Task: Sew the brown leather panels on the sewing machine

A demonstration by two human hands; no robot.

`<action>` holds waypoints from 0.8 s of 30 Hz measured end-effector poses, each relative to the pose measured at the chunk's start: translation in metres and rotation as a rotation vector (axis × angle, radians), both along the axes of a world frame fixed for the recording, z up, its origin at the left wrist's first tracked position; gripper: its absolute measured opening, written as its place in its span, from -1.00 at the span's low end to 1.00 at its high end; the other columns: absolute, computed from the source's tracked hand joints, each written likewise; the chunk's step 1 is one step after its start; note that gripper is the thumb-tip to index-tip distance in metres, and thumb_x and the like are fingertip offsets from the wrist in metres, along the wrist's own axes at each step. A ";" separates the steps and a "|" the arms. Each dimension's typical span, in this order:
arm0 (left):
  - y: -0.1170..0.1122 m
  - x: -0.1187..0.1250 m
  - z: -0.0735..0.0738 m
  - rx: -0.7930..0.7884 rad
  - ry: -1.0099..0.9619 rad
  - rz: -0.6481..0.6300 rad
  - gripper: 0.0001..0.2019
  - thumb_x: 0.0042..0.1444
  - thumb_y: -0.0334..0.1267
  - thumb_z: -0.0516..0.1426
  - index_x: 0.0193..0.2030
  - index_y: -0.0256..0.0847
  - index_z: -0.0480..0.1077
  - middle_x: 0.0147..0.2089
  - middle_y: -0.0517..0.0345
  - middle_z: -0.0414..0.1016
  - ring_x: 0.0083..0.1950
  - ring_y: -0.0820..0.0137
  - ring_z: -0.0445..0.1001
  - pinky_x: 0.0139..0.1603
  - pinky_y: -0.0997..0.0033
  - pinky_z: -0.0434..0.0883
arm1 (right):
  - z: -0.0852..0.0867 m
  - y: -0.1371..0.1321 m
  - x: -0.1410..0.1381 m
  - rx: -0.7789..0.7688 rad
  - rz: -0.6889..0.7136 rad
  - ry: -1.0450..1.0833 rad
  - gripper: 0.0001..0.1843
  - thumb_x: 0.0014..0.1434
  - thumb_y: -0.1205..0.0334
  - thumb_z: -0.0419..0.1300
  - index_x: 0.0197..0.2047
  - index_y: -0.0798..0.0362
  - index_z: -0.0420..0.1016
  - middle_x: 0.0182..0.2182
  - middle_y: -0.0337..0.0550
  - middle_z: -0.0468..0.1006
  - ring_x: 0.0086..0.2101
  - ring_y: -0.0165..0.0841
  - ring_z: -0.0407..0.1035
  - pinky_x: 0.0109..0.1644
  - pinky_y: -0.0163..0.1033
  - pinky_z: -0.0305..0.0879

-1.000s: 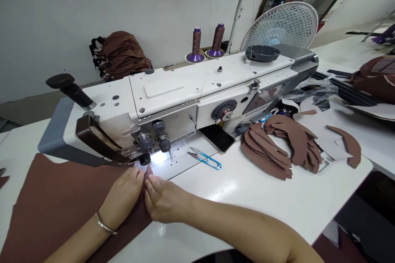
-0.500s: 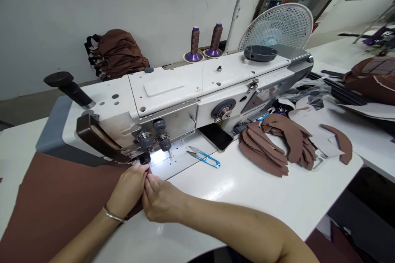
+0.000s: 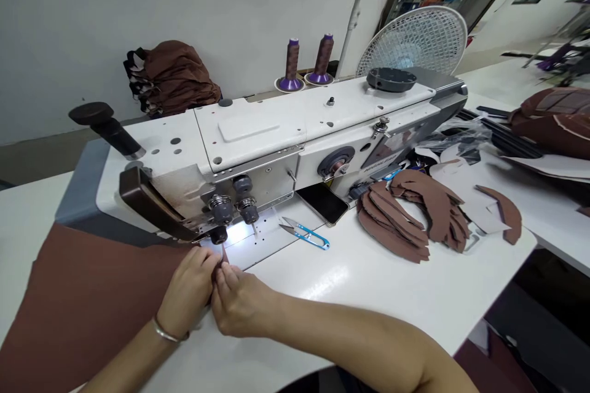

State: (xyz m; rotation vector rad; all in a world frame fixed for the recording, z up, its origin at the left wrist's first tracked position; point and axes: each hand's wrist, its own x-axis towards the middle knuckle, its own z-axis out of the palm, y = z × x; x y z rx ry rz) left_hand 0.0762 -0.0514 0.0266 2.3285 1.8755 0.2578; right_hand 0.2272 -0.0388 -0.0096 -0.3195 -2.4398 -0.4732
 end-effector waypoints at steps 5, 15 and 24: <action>0.008 -0.007 -0.007 0.059 -0.025 -0.031 -0.83 0.14 -0.53 0.04 -0.22 -0.29 0.43 -0.25 0.03 0.40 -0.16 0.25 0.35 -0.05 0.22 0.36 | -0.001 0.006 -0.003 -0.045 -0.015 0.013 -0.71 0.19 0.45 0.01 -0.12 0.43 0.46 -0.13 0.29 0.54 -0.09 -0.06 0.47 0.11 0.01 0.35; 0.021 -0.049 -0.034 0.305 0.166 -0.202 -0.67 0.23 -0.46 -0.09 -0.06 -0.18 0.45 -0.07 -0.01 0.53 -0.13 0.25 0.47 -0.15 0.25 0.34 | 0.009 -0.016 0.003 -0.005 0.008 -0.023 -0.72 0.15 0.45 0.06 -0.12 0.43 0.47 -0.15 0.29 0.55 -0.14 -0.02 0.49 -0.06 0.03 0.45; 0.033 -0.055 -0.040 0.205 0.273 -0.358 -0.67 0.20 -0.40 -0.09 -0.03 -0.31 0.44 -0.13 -0.17 0.54 -0.30 0.22 0.52 -0.39 0.27 0.44 | 0.012 -0.008 -0.002 -0.028 0.018 -0.096 -0.71 0.18 0.43 0.06 -0.10 0.47 0.45 -0.13 0.34 0.53 -0.14 -0.02 0.49 -0.03 0.03 0.42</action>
